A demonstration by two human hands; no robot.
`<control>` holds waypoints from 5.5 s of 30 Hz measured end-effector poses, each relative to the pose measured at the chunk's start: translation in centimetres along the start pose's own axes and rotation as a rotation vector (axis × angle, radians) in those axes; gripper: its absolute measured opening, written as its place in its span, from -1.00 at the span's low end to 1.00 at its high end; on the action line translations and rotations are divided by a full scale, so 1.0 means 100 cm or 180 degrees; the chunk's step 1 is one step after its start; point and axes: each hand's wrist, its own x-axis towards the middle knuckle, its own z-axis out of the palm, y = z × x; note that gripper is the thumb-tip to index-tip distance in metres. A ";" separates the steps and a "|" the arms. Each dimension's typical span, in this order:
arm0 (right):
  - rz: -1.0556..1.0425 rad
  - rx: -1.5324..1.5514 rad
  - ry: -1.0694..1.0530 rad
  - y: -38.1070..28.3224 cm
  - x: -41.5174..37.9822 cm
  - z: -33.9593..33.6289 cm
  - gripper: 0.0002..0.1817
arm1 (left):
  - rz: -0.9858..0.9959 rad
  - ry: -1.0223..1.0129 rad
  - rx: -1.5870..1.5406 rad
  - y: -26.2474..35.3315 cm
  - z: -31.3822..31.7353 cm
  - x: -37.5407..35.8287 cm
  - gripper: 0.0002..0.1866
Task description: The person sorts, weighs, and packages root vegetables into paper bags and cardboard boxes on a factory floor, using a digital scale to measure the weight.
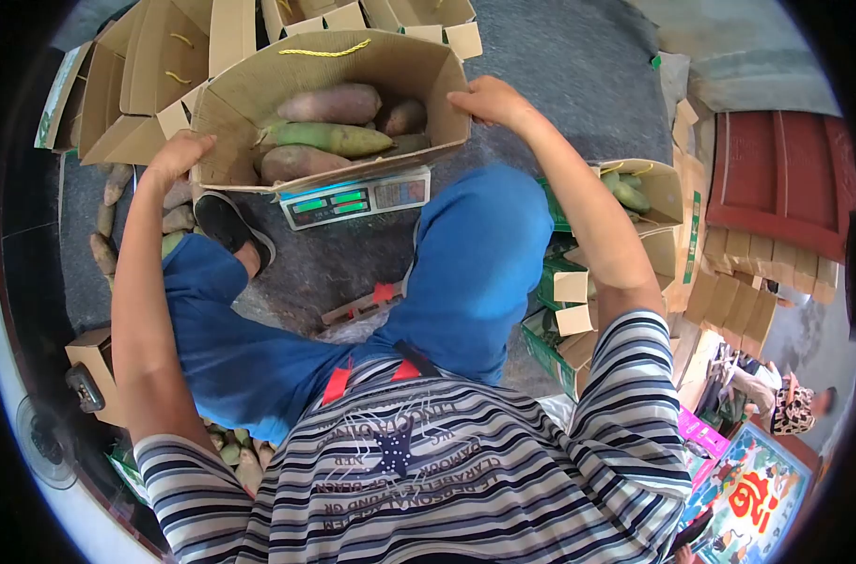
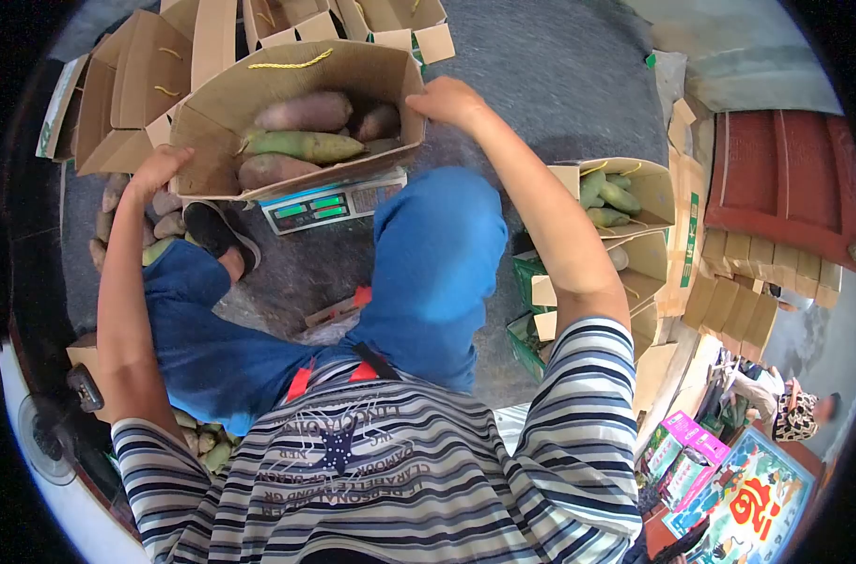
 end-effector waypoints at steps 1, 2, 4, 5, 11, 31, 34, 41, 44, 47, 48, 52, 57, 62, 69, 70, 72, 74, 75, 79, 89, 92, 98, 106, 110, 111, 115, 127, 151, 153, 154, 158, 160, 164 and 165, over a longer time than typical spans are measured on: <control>-0.0023 -0.0022 0.0007 0.001 0.000 0.001 -0.58 | 0.0092 -0.0041 0.0083 0.001 0.000 0.001 -0.57; -0.0036 -0.0038 0.0007 0.004 0.000 0.001 -0.58 | 0.0143 -0.0048 0.0046 0.004 -0.001 0.004 -0.59; -0.0286 -0.0267 0.0260 0.013 -0.003 0.001 -0.59 | 0.0245 -0.0070 -0.0021 0.014 0.001 0.001 -0.62; -0.0408 -0.0375 0.0384 0.017 -0.009 0.000 -0.60 | 0.0263 -0.0127 0.0091 0.019 -0.002 -0.004 -0.63; -0.0115 0.0561 0.0611 0.079 -0.019 -0.038 -0.59 | 0.0486 -0.0479 -0.0307 0.073 0.026 -0.041 -0.66; 0.1559 -0.1935 0.2228 0.289 -0.067 -0.167 -0.63 | 0.2079 -0.2038 -0.0938 0.280 0.277 -0.016 -0.69; 0.1137 -0.1316 0.2317 0.308 -0.050 -0.164 -0.64 | 0.3104 -0.1463 0.0135 0.253 0.216 -0.041 -0.72; -0.1130 -0.0925 0.2460 0.101 -0.004 -0.100 -0.74 | 0.2823 -0.1436 0.1308 0.177 0.082 -0.146 -0.78; -0.1736 -0.1009 0.2314 0.037 0.019 -0.065 -0.75 | 0.2792 -0.1567 0.1468 0.145 0.066 -0.169 -0.75; -0.2164 -0.1162 0.2277 -0.005 0.055 -0.028 -0.77 | 0.2606 -0.1392 0.1481 0.119 0.071 -0.168 -0.74; -0.2194 -0.1247 0.2207 -0.014 0.071 -0.017 -0.77 | 0.2564 -0.1317 0.1463 0.112 0.074 -0.166 -0.74; -0.1810 -0.1589 0.1721 -0.040 0.112 0.003 -0.70 | 0.2723 -0.0652 0.2066 0.113 0.087 -0.167 -0.73; -0.1269 -0.1609 0.1599 -0.048 0.143 0.021 -0.57 | 0.2831 -0.0184 0.2211 0.108 0.081 -0.177 -0.71; -0.0796 -0.1686 0.1799 -0.039 0.147 0.025 -0.53 | 0.2808 0.0114 0.2542 0.104 0.081 -0.184 -0.68; -0.0303 -0.1660 0.2310 0.011 0.154 -0.020 -0.64 | 0.2917 0.0317 0.2604 0.104 0.080 -0.190 -0.67; -0.0382 -0.1809 0.2391 0.018 0.149 -0.029 -0.65 | 0.2956 0.0359 0.2574 0.103 0.080 -0.191 -0.66; -0.0435 -0.2059 0.2294 0.032 0.137 -0.048 -0.67 | 0.2907 0.0288 0.2594 0.104 0.078 -0.193 -0.65; -0.0095 -0.2041 0.1433 0.034 0.114 -0.070 -0.69 | 0.2882 0.0251 0.2584 0.104 0.076 -0.194 -0.64; -0.0061 -0.1961 0.0986 0.042 0.111 -0.075 -0.70 | 0.2878 0.0260 0.2565 0.103 0.077 -0.194 -0.64; 0.0193 -0.1599 0.0555 0.053 0.106 -0.061 -0.66 | 0.2905 0.0299 0.2539 0.105 0.075 -0.196 -0.63; 0.0383 -0.0879 0.1793 0.052 0.105 -0.007 -0.50 | 0.2956 0.0523 0.2631 0.095 0.080 -0.194 -0.70; 0.0148 -0.0366 0.2097 0.064 0.079 -0.020 -0.49 | 0.2947 0.0641 0.2642 0.088 0.082 -0.195 -0.73; -0.1049 0.0570 0.2726 0.004 -0.061 -0.031 -0.66 | 0.3054 0.0506 0.2622 0.087 0.076 -0.200 -0.78; -0.2067 -0.0484 0.1543 -0.038 -0.098 -0.023 -0.82 | 0.3359 0.0842 0.2416 0.075 0.108 -0.186 -0.85; -0.2612 -0.1008 0.0794 -0.049 -0.059 0.007 -0.81 | 0.3146 0.0787 0.2299 0.075 0.122 -0.172 -0.85; -0.2639 -0.1136 0.0716 -0.047 -0.050 0.013 -0.79 | 0.3091 0.0820 0.2355 0.075 0.122 -0.170 -0.85; -0.2392 -0.1677 0.0221 -0.041 -0.037 0.020 -0.74 | 0.2954 0.0727 0.2558 0.077 0.119 -0.170 -0.82; -0.1989 -0.2833 -0.0933 -0.136 -0.027 0.027 -0.71 | 0.2523 0.0308 0.2343 0.087 0.104 -0.151 -0.70; -0.2039 -0.2079 -0.0090 -0.130 -0.046 0.053 -0.75 | 0.2108 0.3827 -0.0739 -0.060 0.003 -0.165 -0.70; -0.2071 -0.2061 -0.0051 -0.129 -0.051 0.052 -0.75 | 0.1404 0.3706 -0.0278 -0.138 0.017 -0.138 -0.70; -0.2096 -0.2061 -0.0050 -0.130 -0.052 0.052 -0.75 | 0.0620 0.3261 -0.0069 -0.185 0.032 -0.123 -0.68; -0.2107 -0.1992 -0.0045 -0.132 -0.056 0.054 -0.76 | -0.1080 0.2500 0.0629 -0.338 0.101 -0.105 -0.47; -0.2130 -0.1992 -0.0032 -0.131 -0.057 0.052 -0.77 | -0.1855 0.1671 0.0783 -0.367 0.115 -0.119 -0.34; -0.2098 -0.2026 -0.0091 -0.136 -0.057 0.052 -0.78 | -0.2212 0.1151 0.1181 -0.411 0.148 -0.127 -0.37; -0.2058 -0.2064 -0.0099 -0.137 -0.057 0.052 -0.78 | -0.2226 0.1082 0.1159 -0.413 0.151 -0.128 -0.36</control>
